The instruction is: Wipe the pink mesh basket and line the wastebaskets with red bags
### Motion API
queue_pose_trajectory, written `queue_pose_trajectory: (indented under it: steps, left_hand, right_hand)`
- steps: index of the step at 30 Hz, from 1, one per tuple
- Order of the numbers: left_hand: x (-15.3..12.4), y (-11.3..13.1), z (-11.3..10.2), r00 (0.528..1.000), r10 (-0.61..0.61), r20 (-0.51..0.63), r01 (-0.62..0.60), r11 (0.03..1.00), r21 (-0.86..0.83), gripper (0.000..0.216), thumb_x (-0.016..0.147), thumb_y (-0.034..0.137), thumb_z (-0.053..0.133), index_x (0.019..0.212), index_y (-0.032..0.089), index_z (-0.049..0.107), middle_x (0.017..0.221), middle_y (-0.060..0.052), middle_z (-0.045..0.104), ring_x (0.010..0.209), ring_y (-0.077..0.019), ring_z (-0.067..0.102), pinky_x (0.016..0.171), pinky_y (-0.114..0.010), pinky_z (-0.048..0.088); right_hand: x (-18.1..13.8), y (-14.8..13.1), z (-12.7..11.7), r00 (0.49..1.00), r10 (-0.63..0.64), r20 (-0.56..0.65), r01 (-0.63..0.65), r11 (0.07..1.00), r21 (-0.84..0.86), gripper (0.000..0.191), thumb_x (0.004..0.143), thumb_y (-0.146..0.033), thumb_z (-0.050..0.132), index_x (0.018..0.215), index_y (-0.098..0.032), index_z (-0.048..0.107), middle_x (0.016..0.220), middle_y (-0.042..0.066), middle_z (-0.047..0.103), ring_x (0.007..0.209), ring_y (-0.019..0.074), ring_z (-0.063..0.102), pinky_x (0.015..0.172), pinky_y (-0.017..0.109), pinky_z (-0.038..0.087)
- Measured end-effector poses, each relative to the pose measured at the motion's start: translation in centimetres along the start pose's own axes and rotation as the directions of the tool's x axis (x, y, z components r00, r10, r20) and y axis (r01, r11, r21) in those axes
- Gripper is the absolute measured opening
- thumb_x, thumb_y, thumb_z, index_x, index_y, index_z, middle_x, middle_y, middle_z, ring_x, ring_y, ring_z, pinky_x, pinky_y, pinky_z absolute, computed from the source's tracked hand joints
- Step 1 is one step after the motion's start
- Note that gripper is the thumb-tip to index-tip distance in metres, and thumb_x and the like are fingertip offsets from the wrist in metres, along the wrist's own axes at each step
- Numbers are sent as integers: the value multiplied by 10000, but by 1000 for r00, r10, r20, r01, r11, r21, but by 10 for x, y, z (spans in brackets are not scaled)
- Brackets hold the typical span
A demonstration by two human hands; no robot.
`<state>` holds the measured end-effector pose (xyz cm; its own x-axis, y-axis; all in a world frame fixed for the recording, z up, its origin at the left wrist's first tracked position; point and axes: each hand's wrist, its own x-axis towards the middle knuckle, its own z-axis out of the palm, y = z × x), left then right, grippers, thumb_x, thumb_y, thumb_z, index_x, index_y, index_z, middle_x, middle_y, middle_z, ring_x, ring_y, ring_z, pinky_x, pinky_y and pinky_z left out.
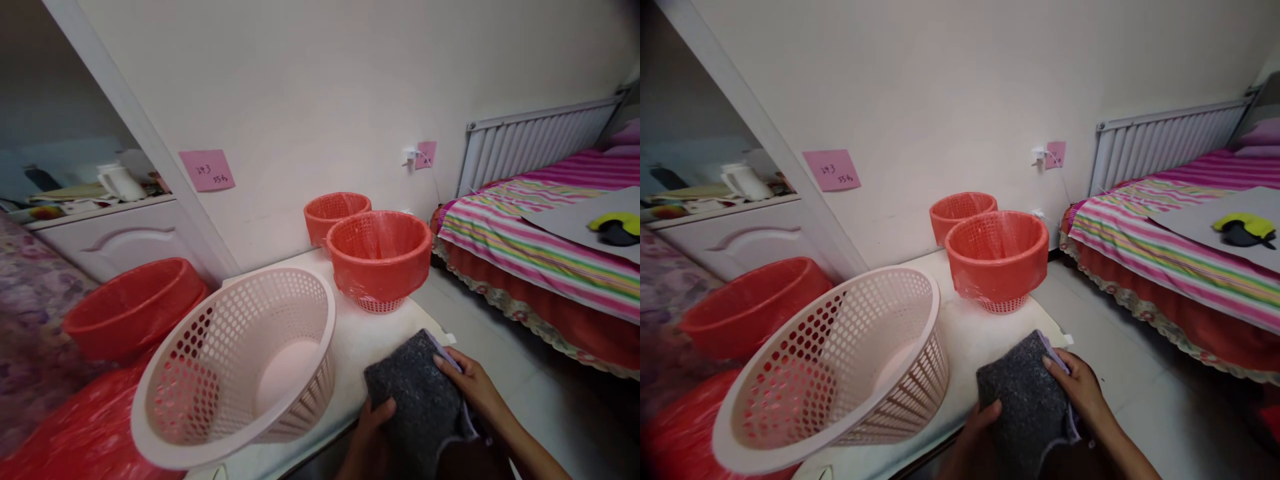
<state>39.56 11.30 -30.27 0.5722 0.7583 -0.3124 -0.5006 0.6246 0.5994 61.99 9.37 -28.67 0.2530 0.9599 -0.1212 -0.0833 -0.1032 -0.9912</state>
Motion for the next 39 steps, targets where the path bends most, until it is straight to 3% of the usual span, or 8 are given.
queue_pose_trajectory:
  steps: [4,8,11,15,20,25,32,39]
  left_hand:
    - [5,-6,-8,991,26,-129,-20,999,46,484,728,412,728,1138,163,661,1056,-133,753,1168,-349,614,1062,-523,393]
    - [8,-7,-9,990,16,-140,-2,995,99,554,760,550,676,1147,153,662,1128,-150,728,1191,-344,598,1069,-503,393]
    - [10,-4,-6,987,85,-134,-55,976,212,598,764,588,656,1166,146,652,1160,-162,710,1184,-347,601,1060,-497,405]
    - [25,7,-5,962,232,-143,-176,929,325,675,699,467,763,1271,164,572,1184,-152,698,1191,-345,592,1051,-472,415]
    - [47,15,-15,889,400,-224,-272,853,445,741,598,299,813,1270,152,537,1141,-134,704,1161,-339,595,1023,-443,428]
    - [48,13,-19,874,430,-225,-277,823,496,634,547,234,815,1136,154,594,1112,-134,707,1076,-331,632,965,-433,466]
    - [46,9,-16,885,419,-205,-265,813,518,527,626,327,777,1091,166,588,1055,-128,713,1066,-326,641,942,-426,481]
    - [43,9,-23,859,453,-240,-251,780,573,636,604,322,779,1176,145,565,1194,-165,668,1197,-346,565,1068,-423,378]
  right_hand:
    - [6,7,-4,1000,-27,-5,27,995,-91,483,802,-583,615,1065,-189,706,984,43,753,1011,332,654,846,403,504]
    - [10,12,-5,996,-83,-15,78,975,-208,468,808,-579,602,1060,-196,698,1007,50,749,990,325,653,909,428,472]
    - [8,7,0,997,-77,2,76,989,-130,447,763,-508,679,1083,-197,673,1073,67,736,1028,325,645,951,447,457]
    - [17,2,4,991,-105,80,100,993,65,554,705,-393,739,1207,-215,589,1219,85,685,1109,300,627,990,436,456]
    - [45,27,-6,981,-171,-95,156,977,-147,537,672,-404,723,1152,-193,604,1078,104,721,1049,309,646,981,473,458]
    - [48,40,-7,973,-213,-90,179,940,-291,485,696,-316,659,1174,-249,614,1128,52,714,1063,277,643,997,456,455]
    - [24,20,37,931,-364,36,339,822,-457,494,764,-157,524,1247,-231,598,1260,86,644,1171,251,591,1042,419,442]
    - [16,51,91,906,-369,207,412,661,-627,639,758,-53,442,1388,-149,489,1381,140,571,1302,255,503,1122,457,392]
